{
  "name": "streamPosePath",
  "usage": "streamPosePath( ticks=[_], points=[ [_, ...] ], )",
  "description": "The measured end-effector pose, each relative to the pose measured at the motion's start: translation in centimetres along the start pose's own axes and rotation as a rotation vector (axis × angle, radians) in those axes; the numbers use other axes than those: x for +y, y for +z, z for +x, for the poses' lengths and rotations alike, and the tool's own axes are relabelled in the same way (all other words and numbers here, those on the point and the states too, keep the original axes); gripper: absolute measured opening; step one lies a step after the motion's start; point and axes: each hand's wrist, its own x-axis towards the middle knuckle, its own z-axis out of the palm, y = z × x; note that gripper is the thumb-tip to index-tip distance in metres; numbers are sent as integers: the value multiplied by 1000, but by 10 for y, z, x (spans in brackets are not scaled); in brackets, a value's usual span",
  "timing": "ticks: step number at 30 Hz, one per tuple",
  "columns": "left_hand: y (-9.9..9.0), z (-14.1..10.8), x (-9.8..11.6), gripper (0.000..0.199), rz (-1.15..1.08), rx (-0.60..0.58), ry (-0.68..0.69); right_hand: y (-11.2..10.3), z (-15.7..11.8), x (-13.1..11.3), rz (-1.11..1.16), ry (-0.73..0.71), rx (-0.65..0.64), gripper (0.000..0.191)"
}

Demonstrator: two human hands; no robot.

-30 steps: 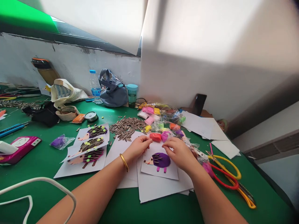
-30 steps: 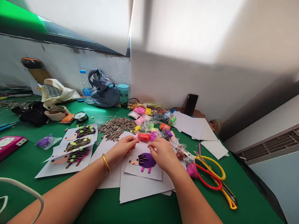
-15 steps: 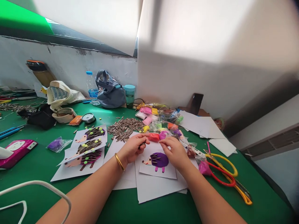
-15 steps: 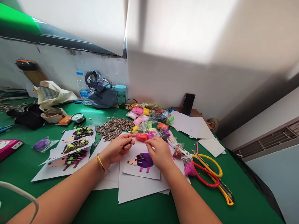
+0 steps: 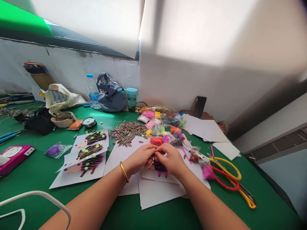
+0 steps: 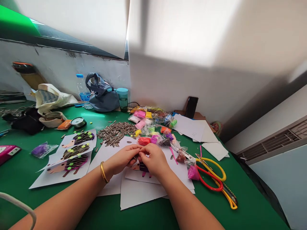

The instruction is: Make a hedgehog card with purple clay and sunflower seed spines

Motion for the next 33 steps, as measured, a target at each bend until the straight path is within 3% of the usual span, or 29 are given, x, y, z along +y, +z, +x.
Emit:
streamPosePath(
  ticks=[4,13,27,33],
  points=[
    [-3,0,2,28,49,52,16,-4,2,6,76,58,108,9],
    [-4,0,0,37,6,51,33,-5,1,8,164,-68,120,10],
    [-5,2,-5,31,-11,36,77,-8,-3,9,216,33,35,9],
    [-1,0,-3,32,-8,35,43,-8,-4,9,181,11,93,8]
  ],
)
